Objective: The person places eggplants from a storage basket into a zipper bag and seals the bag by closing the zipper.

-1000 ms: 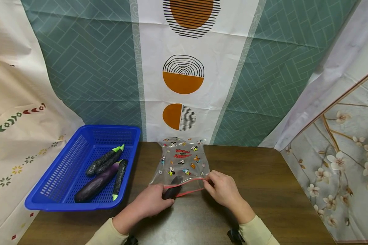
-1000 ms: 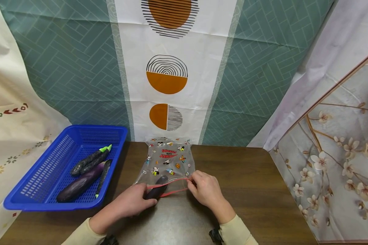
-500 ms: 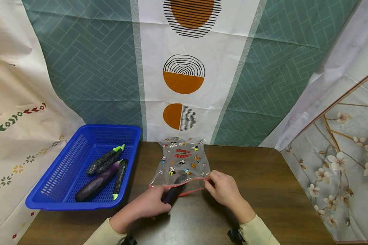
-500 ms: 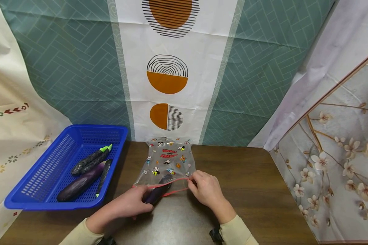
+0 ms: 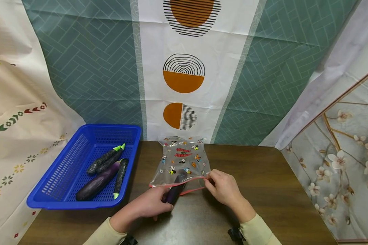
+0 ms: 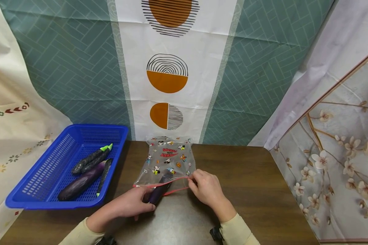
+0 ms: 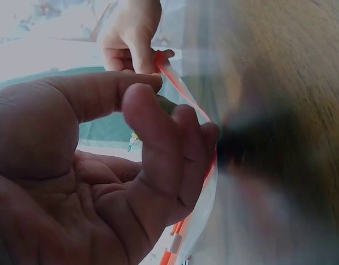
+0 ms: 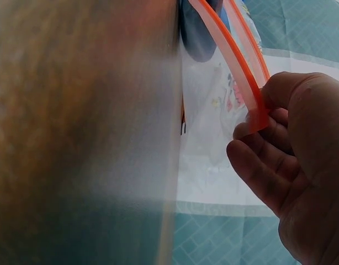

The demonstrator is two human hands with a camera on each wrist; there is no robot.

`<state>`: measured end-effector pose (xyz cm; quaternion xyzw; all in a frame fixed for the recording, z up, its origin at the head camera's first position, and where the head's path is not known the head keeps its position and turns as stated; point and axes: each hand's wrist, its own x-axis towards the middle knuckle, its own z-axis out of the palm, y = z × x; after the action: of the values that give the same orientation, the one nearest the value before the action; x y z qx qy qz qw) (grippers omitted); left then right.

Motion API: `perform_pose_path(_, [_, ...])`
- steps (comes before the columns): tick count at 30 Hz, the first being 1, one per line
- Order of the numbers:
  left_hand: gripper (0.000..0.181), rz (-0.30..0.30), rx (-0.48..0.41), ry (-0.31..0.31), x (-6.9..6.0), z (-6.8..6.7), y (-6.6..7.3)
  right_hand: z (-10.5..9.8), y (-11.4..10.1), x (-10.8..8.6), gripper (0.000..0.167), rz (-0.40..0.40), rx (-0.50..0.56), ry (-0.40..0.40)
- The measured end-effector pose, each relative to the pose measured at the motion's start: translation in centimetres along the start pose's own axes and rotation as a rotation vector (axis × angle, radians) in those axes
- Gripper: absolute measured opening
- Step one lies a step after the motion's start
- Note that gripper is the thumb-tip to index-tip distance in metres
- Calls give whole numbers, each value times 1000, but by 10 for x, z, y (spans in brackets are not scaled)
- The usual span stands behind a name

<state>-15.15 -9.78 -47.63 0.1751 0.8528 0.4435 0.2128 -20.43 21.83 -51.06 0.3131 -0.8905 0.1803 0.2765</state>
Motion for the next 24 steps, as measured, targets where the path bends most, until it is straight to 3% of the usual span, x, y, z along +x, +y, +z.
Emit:
perform_pose_path(3, [27,-5,-15,-4,0,0,0,0,0,1,22,-4,-4,3])
perform_pose_path(8, [21,-24,-36,5,-1,-1,-1,1,1,1,23,-17,-10,16])
perform_pose_path(15, [20,-70,-100,14,-1,0,-5,5,2,-1,23,-22,-4,13])
perform_pose_path(24, [28,-98,-66,41,1,0,-8,3,3,0,22,-27,-7,31])
